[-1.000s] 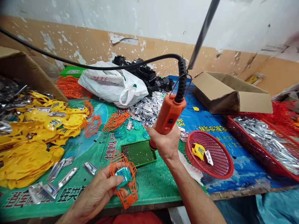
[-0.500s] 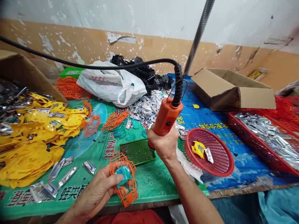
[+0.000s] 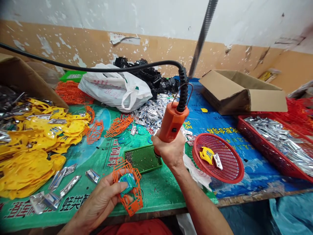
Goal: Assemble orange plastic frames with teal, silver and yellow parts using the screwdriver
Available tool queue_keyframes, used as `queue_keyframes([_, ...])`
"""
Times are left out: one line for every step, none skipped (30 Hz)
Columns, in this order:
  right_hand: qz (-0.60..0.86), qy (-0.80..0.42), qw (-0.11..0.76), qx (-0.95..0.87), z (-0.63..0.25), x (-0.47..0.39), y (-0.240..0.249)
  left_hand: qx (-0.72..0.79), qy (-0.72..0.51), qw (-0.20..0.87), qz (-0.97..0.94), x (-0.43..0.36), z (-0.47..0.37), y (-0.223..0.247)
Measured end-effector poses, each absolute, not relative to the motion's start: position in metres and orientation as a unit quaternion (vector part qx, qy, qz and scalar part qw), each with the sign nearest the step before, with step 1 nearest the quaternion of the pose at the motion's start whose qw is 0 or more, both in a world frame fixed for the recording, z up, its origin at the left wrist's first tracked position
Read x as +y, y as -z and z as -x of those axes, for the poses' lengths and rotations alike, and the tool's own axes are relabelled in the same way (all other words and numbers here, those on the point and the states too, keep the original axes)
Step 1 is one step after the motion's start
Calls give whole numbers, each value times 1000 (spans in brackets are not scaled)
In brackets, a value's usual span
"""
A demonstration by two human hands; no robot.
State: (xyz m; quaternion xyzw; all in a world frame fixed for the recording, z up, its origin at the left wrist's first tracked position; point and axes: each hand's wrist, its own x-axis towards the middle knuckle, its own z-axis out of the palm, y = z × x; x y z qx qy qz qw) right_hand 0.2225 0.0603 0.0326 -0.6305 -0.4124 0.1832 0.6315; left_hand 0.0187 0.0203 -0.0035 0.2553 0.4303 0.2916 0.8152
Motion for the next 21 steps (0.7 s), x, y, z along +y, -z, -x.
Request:
queue_keyframes([630,-183,632,-413,-223,60,-32,429,-293,815,-257,20,-19,4])
queue_keyframes([629,-183,632,-414,-223,61,-31,428,-293,816,-257,20,-19,5])
queue_keyframes([628,-185,633,-414,-224,61,-31,427,-291,816,-258,20,-19,5])
queue_keyframes([627,-187,633,-414,-224,61,-30,429,-289,816,-257,20,-20,5])
queue_keyframes([625,-189,635,-414,-224,60,-30,432,-286,816,-256,20,-21,4])
queue_keyframes([622,-191,637,-413,-224,60,-29,435,-285,815,-255,20,-21,3])
queue_keyframes([620,-193,639,-413,-223,60,-29,437,-284,815,-254,20,-22,2])
queue_keyframes([617,-194,641,-413,-223,60,-29,437,-284,815,-255,20,-23,1])
queue_keyframes([614,-196,643,-414,-222,59,-30,434,-284,816,-257,20,-23,0])
queue_keyframes([611,-198,645,-414,-221,59,-30,430,-283,817,-259,19,-23,0])
queue_keyframes([609,-200,647,-413,-221,58,-30,426,-282,819,-262,19,-23,0])
queue_keyframes([607,-200,650,-412,-220,58,-31,425,-282,819,-264,18,-23,1])
queue_keyframes([605,-200,653,-410,-220,58,-31,426,-282,817,-266,18,-23,2])
queue_keyframes([604,-199,656,-407,-219,58,-31,429,-283,815,-267,18,-23,3])
queue_keyframes([603,-199,658,-405,-219,58,-32,432,-284,813,-267,18,-24,3])
queue_keyframes([602,-199,660,-403,-220,58,-32,435,-283,812,-265,18,-24,4])
queue_keyframes([600,-202,661,-402,-220,59,-33,437,-283,812,-264,18,-25,4])
queue_keyframes([598,-204,663,-402,-221,59,-34,439,-282,812,-262,19,-25,3])
queue_keyframes([596,-205,666,-400,-223,59,-35,442,-282,811,-260,19,-26,2])
queue_keyframes([592,-204,670,-399,-224,60,-37,444,-284,810,-258,20,-27,0])
queue_keyframes([585,-201,677,-400,-225,60,-40,445,-286,809,-256,20,-28,-2])
